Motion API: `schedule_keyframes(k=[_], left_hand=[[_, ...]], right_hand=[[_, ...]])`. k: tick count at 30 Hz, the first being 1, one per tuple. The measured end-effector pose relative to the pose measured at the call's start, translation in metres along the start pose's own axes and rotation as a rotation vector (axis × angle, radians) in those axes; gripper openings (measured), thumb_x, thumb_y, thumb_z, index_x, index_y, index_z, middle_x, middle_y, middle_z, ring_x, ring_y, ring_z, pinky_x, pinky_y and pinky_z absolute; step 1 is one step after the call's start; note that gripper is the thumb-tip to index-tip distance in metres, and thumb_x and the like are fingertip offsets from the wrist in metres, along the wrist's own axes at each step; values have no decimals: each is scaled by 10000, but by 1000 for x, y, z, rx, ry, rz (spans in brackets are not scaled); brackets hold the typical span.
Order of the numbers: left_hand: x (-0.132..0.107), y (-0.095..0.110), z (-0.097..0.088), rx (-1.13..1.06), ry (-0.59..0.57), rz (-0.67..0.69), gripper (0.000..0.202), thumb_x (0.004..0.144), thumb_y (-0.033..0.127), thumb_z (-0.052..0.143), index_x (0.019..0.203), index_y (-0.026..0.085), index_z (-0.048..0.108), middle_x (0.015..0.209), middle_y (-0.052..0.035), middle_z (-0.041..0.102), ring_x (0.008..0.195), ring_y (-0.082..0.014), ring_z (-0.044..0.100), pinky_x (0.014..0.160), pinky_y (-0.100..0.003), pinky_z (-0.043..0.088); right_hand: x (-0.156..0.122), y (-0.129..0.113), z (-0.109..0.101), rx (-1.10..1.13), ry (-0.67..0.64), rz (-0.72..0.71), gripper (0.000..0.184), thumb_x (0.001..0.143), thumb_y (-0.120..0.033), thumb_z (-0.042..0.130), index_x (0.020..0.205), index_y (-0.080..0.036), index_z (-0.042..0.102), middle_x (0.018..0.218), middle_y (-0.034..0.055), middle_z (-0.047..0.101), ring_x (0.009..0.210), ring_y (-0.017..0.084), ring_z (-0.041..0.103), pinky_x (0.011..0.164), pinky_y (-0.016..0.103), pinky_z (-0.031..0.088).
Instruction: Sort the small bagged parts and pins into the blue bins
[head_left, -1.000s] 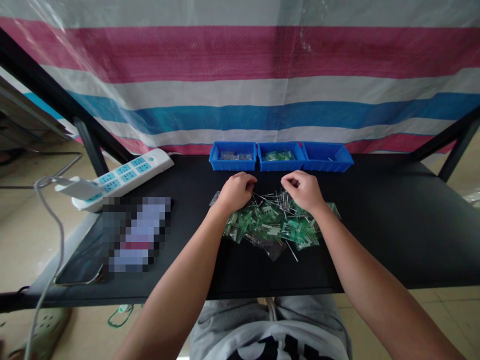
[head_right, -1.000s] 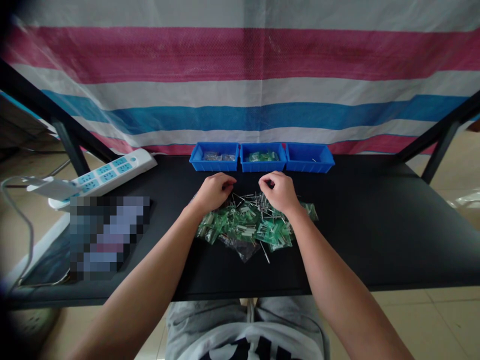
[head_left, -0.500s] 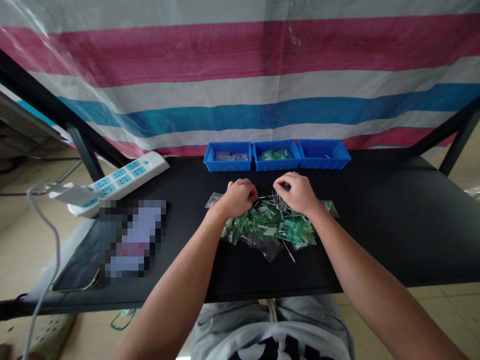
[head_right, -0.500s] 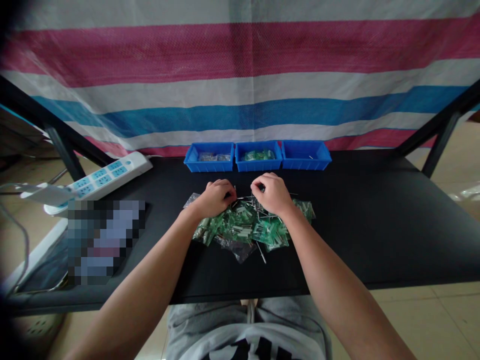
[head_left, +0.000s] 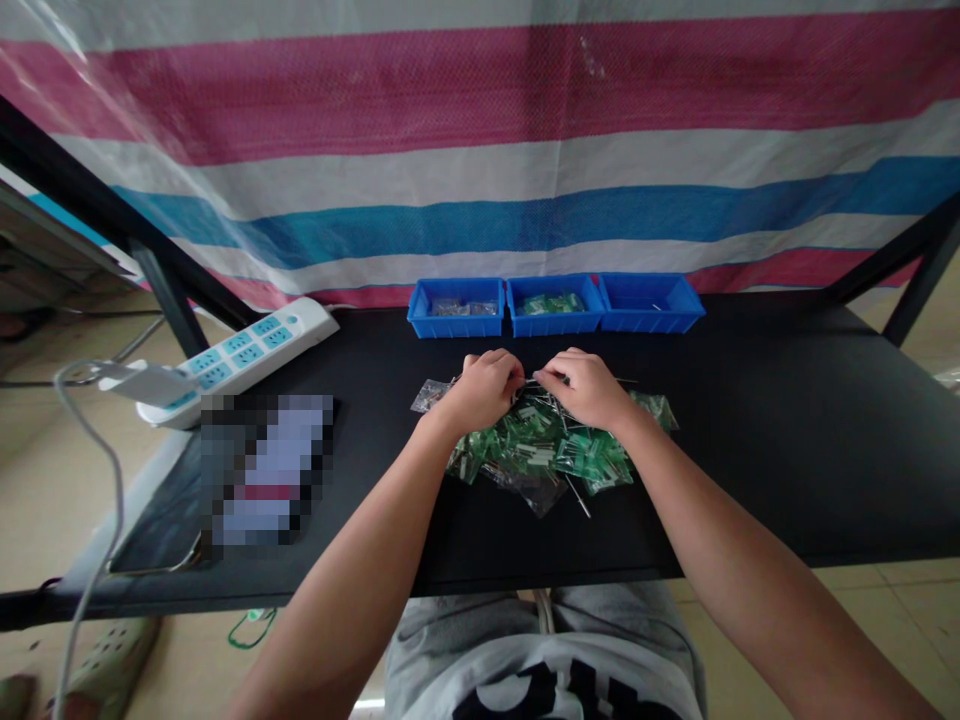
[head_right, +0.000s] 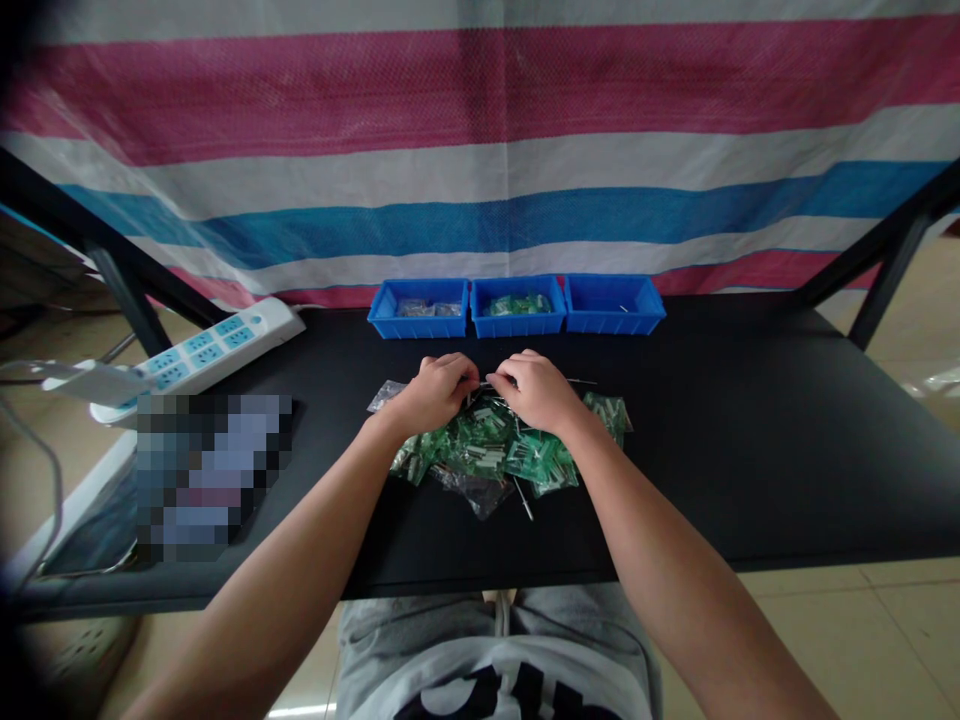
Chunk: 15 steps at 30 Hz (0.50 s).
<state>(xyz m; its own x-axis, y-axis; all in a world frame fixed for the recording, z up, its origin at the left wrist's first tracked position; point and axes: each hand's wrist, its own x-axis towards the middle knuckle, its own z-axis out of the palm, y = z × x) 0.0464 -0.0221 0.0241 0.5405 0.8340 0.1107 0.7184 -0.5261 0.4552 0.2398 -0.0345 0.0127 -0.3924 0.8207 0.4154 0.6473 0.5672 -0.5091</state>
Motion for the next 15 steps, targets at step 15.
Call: schedule_keyframes(k=[15], left_hand=[[-1,-5,1,-178,142,26,205,895,272,515,1059,170,585,947,-52,697,868,-183,642,816,-323,462]], right_hand=[[2,-4,-7,61,131,20,202,880,-228,569,688,-192,617,701,51,661,700,188,586,671,314,436]])
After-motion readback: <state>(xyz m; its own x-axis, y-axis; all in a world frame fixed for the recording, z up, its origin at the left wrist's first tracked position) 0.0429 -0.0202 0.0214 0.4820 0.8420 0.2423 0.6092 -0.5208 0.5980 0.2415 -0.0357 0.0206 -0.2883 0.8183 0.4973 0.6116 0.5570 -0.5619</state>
